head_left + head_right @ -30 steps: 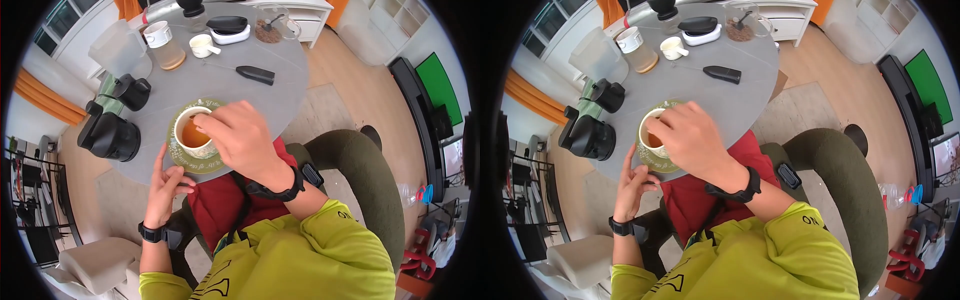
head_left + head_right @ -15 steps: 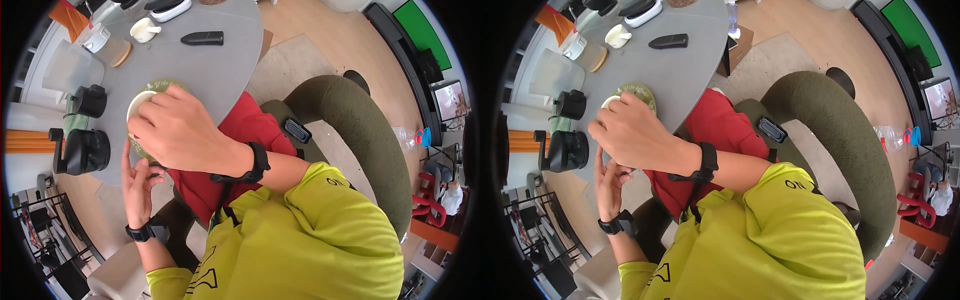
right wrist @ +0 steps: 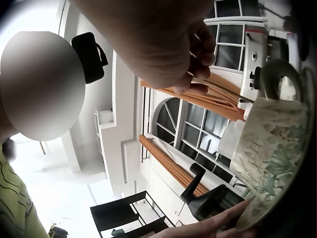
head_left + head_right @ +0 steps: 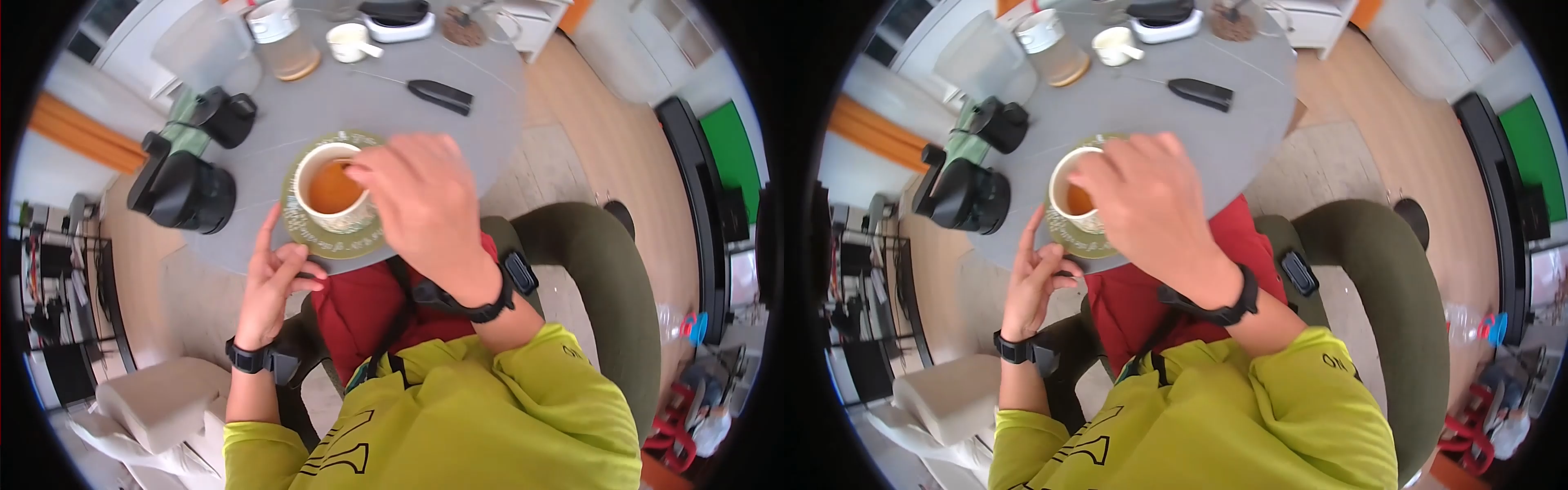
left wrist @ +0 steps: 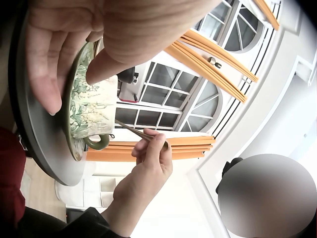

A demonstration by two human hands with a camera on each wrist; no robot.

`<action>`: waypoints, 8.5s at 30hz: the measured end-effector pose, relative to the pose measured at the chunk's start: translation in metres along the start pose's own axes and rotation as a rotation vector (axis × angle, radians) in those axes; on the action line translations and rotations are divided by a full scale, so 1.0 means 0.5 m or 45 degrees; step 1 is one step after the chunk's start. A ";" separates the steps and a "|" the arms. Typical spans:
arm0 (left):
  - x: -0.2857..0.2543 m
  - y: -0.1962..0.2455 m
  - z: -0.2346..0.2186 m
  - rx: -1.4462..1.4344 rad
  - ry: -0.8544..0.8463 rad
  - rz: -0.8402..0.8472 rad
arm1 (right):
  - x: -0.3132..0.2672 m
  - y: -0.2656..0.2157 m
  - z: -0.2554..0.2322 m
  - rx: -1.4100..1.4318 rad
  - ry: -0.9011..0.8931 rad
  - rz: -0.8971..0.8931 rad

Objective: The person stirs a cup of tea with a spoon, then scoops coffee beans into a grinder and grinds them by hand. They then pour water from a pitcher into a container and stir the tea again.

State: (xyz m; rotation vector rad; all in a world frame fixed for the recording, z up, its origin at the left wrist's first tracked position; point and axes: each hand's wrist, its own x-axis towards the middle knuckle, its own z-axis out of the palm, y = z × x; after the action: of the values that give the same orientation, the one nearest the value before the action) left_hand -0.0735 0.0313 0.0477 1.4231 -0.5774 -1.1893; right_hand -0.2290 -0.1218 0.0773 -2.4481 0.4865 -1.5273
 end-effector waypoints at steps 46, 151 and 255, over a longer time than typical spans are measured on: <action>0.012 -0.012 -0.044 -0.137 -0.084 -0.071 | 0.017 0.026 0.019 0.099 -0.124 0.181; 0.019 -0.015 -0.039 -0.063 -0.082 -0.058 | -0.086 0.139 0.021 0.984 0.099 1.125; 0.014 0.015 -0.061 -0.099 -0.010 -0.060 | 0.058 0.071 -0.064 1.214 -0.828 1.288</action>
State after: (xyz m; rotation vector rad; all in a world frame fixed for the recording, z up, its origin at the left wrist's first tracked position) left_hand -0.0417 0.0369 0.0478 1.3731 -0.5001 -1.2419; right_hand -0.2517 -0.1661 0.1026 -1.3898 0.5388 -0.3333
